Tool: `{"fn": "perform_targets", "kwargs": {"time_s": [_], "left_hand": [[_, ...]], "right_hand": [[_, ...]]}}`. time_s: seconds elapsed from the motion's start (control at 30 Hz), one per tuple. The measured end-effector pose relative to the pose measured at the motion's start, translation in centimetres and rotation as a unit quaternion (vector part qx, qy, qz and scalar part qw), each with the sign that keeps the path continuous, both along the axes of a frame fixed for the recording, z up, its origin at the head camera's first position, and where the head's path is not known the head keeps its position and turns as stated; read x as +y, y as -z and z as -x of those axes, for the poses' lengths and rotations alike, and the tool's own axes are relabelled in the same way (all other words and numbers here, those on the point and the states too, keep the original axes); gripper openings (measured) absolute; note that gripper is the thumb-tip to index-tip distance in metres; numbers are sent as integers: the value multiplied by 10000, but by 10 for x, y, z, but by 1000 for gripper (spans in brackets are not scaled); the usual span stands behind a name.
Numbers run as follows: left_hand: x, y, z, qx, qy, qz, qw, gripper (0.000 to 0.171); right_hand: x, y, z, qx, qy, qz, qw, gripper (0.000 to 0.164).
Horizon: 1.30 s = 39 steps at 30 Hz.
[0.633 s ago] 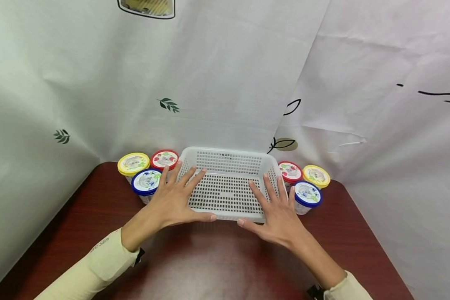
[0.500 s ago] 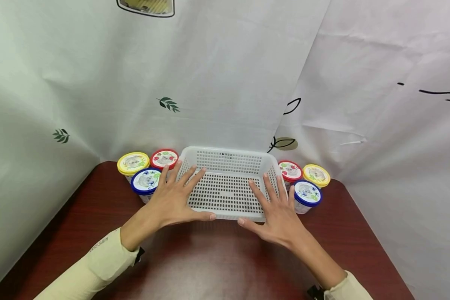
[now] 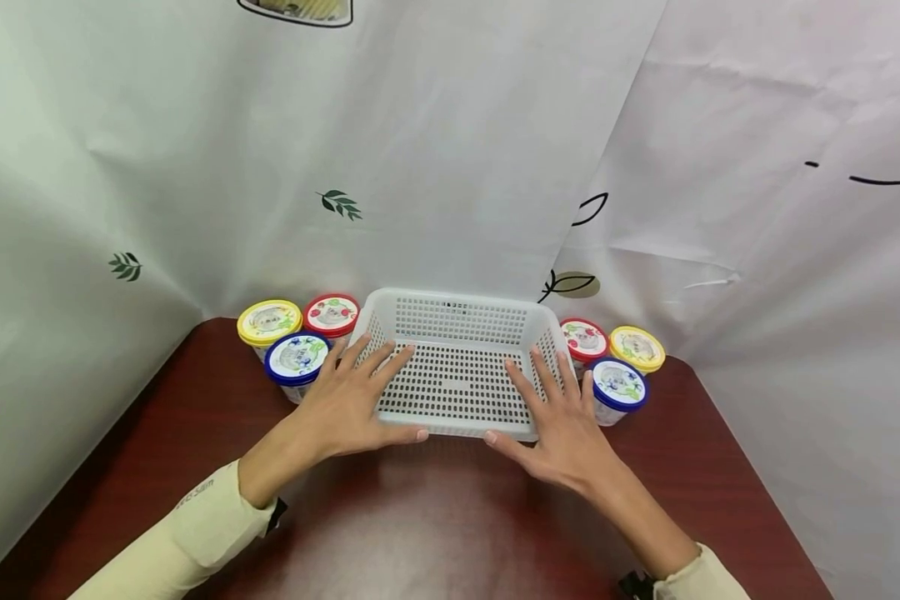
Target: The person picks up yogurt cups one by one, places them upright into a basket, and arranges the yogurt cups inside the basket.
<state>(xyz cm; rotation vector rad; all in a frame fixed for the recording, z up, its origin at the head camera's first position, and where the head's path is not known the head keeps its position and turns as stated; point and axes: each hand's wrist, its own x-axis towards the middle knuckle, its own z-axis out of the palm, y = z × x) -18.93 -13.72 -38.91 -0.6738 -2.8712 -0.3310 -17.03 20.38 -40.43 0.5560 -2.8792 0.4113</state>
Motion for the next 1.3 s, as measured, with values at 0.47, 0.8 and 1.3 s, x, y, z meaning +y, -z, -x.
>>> {"fn": "perform_targets", "kwargs": {"time_s": [0.47,0.8,1.3], "left_hand": [[2,-1,-12,364,519,79,9980,81],[1,-1,-18,309,861,306,9953,54],[-1,-11,-17,619,1487,490,9857,27]], "right_hand": [[11,-6,6,-34,85,91,9999,97],[16,-11,8,-135,124,58,9998,95],[23,-12,12,-186,209,58,9996,93]]}}
